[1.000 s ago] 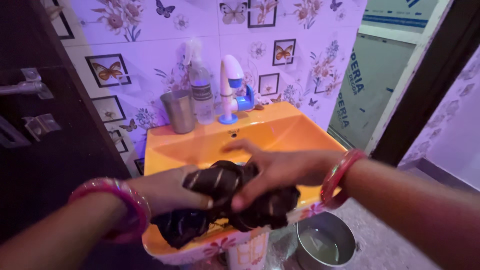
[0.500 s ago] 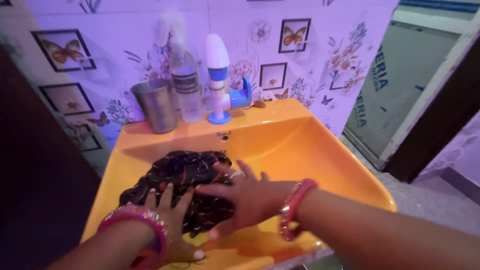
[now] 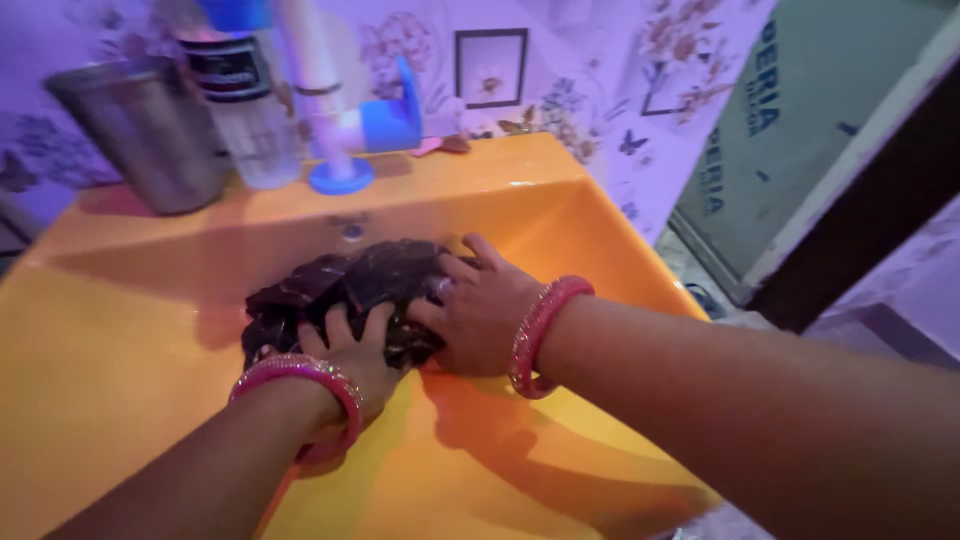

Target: The person washes a dark cloth in a sink by rubbing and wringing it by hand under a faucet.

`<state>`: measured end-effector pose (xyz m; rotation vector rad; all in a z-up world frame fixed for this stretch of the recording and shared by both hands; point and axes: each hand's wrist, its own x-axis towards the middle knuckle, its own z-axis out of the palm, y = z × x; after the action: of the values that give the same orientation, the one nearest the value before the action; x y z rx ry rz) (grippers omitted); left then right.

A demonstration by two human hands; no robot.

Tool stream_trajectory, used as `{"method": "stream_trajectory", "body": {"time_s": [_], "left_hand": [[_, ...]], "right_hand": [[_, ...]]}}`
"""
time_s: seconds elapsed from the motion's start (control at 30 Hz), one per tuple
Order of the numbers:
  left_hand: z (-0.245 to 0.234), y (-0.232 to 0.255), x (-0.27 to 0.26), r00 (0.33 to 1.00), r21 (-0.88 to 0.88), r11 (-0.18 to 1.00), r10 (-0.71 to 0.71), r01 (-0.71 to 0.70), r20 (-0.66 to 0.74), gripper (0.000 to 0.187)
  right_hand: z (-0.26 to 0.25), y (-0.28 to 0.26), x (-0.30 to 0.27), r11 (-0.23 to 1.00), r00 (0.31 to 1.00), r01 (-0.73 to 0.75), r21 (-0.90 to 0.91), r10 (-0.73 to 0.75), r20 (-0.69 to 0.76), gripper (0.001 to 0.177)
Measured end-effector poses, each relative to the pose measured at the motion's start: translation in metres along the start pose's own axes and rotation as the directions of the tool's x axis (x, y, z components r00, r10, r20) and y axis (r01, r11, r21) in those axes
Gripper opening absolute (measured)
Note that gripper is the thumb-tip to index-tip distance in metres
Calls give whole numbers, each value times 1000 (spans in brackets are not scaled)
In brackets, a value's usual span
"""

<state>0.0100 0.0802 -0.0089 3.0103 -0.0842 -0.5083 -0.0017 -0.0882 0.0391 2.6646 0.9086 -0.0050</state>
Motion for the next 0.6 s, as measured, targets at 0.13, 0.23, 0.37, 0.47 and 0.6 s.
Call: {"method": "stream_trajectory", "body": {"time_s": [0.13,0.23,0.37,0.47,0.6], "left_hand": [[1,40,4,981,-71,981,187,-183,54,89],[2,59,3,928,-170,917,372,-360,38,89],[-3,23,-26,864,-67,887,461,-458,204,80],[-19,-33,-56,825,42,854,486,-518,289,69],[-59,-137,-96,737,184,729,578,-659,349,52]], "right_hand": [[-20,19,-29,993,986,-115,-41,119,117,77],[-37,22,-56,974,961,-219,61,205,183,80],[-59,-32,-59,874,840,-380,303,189,509,68],[-87,-85,-44,712,828,-433,552,72,556,63],[-129,-161,2,448,802,-501,741,-80,591,57]]}}
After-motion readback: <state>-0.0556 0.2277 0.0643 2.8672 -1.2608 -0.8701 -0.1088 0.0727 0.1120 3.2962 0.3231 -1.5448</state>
